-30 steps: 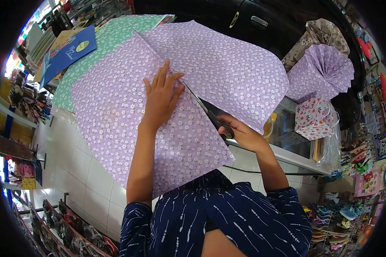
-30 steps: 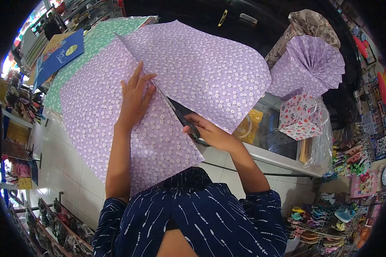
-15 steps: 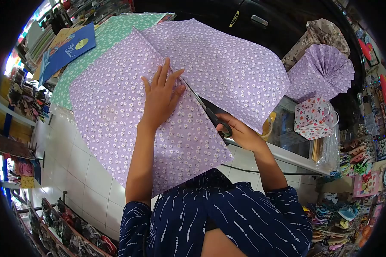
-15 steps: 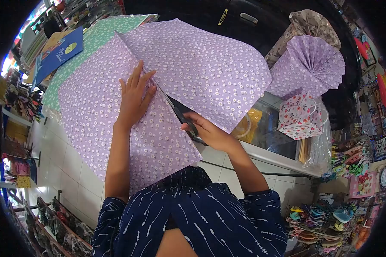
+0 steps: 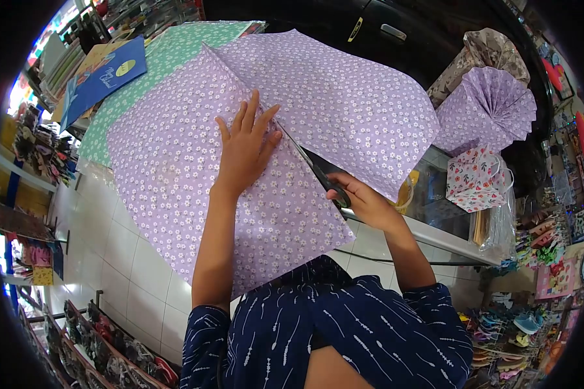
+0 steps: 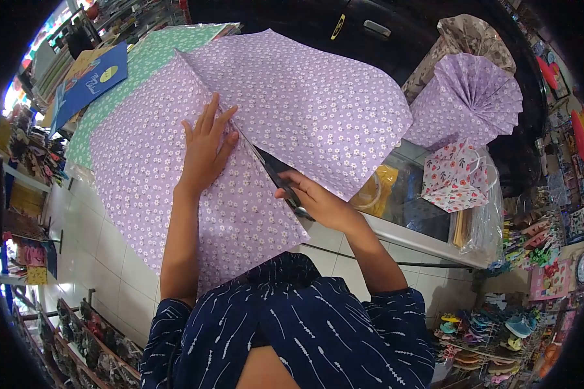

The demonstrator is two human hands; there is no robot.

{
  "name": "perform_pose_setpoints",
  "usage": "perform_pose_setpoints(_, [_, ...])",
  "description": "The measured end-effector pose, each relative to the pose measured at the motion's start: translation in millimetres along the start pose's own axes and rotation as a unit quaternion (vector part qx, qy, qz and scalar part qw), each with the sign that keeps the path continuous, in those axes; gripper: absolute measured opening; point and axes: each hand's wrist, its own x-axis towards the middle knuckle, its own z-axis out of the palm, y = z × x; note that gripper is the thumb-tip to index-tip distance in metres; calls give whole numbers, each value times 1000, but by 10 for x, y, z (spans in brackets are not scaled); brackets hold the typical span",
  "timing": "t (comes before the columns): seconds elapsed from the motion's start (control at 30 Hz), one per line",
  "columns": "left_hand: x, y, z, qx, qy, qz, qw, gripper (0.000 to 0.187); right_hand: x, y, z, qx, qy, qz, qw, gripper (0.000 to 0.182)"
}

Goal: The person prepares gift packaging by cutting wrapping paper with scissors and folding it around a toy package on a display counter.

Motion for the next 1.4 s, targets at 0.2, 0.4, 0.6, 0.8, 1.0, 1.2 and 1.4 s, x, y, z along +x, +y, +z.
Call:
perform_pose_setpoints(0.2, [-3,-7,6,-3,1,3,1000,44,56,-79,-18,32,-24,27,999,32])
perform_pose_setpoints(0.4, [-4,-8,12,-17,7,-5,1000,52,118,-24,-43,-1,-14,11,1000,34])
perform_pose_setpoints(0.6, [-21,-6,35,-16,20,-2,1000,60,98,1,-10,43,23,8,999,43])
perform_pose_setpoints(0.8, [-26,-12,61,-12,24,-1,1000,62,114,61,-17,-11,38,2,999,39])
perform_pose_setpoints(1.0, [-29,-18,64,-10,22,1,1000,61,130,57,-32,9,19,5,1000,40])
perform_pose_setpoints(1.2, [-31,-13,56,0,18,10,1000,61,217,21,-27,47,1,14,999,39])
perform_pose_setpoints(1.4, [-32,-5,76,-29,36,13,999,61,228,21,-14,8,26,19,999,37])
